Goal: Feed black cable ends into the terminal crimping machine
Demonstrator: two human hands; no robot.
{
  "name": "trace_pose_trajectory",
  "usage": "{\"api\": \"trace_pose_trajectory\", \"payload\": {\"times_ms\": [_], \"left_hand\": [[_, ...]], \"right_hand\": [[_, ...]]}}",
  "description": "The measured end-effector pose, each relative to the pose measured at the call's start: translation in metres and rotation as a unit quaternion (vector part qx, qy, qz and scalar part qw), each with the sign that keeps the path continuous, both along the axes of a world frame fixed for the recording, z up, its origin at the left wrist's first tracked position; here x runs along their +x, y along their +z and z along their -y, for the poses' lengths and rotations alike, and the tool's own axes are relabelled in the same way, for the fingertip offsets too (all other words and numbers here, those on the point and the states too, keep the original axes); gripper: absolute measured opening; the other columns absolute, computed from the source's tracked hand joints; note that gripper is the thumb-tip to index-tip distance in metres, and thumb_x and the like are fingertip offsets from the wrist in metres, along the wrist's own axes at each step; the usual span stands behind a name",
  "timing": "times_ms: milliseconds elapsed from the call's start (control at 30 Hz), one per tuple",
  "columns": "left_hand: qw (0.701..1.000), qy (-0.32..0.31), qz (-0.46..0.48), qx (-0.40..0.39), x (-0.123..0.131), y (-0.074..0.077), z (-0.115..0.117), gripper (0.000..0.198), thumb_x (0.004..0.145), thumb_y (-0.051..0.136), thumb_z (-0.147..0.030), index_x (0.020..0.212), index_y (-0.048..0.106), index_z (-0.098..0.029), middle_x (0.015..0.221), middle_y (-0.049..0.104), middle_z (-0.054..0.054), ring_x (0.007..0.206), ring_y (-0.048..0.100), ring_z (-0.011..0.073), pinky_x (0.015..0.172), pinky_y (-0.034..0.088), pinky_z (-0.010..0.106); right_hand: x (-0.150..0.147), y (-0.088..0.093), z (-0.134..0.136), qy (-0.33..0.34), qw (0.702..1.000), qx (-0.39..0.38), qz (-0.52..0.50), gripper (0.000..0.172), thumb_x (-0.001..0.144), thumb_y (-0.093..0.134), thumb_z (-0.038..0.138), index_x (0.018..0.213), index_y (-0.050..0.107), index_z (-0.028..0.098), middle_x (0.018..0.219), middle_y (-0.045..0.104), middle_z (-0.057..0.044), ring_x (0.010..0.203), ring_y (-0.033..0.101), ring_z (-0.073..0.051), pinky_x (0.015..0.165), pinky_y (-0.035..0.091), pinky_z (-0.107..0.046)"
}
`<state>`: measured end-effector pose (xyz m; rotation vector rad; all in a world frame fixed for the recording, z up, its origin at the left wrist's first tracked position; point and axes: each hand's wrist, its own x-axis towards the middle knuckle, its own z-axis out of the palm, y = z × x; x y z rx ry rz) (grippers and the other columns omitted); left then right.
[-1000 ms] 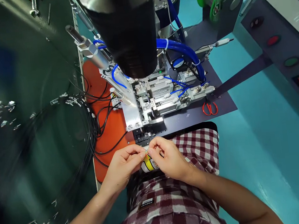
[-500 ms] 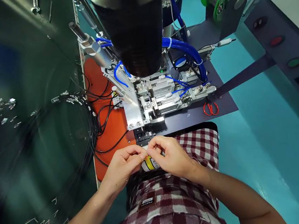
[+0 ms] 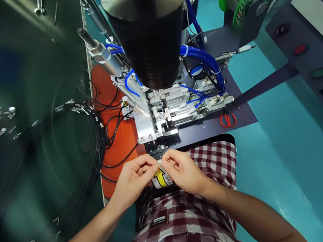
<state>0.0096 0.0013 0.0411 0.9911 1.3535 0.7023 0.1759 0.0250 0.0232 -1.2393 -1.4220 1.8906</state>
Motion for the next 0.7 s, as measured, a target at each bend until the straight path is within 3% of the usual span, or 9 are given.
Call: {"api": "trace_pose_trajectory", "payload": {"times_ms": [200,367,567,700], "left_hand": [[0.967,-0.053,-0.160,0.189,-0.003,-0.006,0.000,0.009,0.090,0.052,-0.020,0.092,0.061,-0.017,0.087,0.059,0.002,0.077,0.056,0.0113,0.064,0.044,0.021],[0.899,-0.077,-0.243,0.356,-0.016,-0.025,-0.006,0.017,0.090,0.048,-0.006,0.100,0.060,-0.014,0.090,0.056,0.005,0.086,0.057,0.0122,0.078,0.049,0.024],[0.801,-0.195,-0.349,0.445,-0.031,-0.040,-0.013,0.034,0.091,0.045,-0.007,0.123,0.057,-0.011,0.086,0.056,0.007,0.077,0.058,0.0154,0.067,0.054,0.027],[0.778,-0.196,-0.373,0.465,-0.032,-0.043,-0.015,0.034,0.090,0.047,-0.008,0.123,0.058,-0.010,0.084,0.057,0.007,0.075,0.057,0.0170,0.066,0.055,0.029]], "right_hand": [[0.002,-0.006,-0.012,-0.027,1.000,-0.013,-0.006,0.024,0.090,0.054,0.039,0.077,0.049,0.019,0.055,0.044,0.007,0.047,0.040,-0.009,0.045,0.030,-0.022],[0.004,-0.021,-0.029,-0.044,0.999,-0.025,-0.003,0.023,0.088,0.055,0.039,0.078,0.050,0.019,0.051,0.044,0.007,0.045,0.037,-0.009,0.046,0.028,-0.023],[-0.001,-0.032,-0.034,-0.044,0.998,-0.041,-0.013,0.023,0.086,0.057,0.040,0.077,0.050,0.019,0.050,0.044,0.008,0.044,0.038,-0.009,0.045,0.028,-0.023],[-0.002,-0.033,-0.035,-0.052,0.998,-0.033,-0.001,0.021,0.086,0.056,0.037,0.078,0.051,0.019,0.052,0.045,0.007,0.045,0.040,-0.009,0.045,0.030,-0.023]]}}
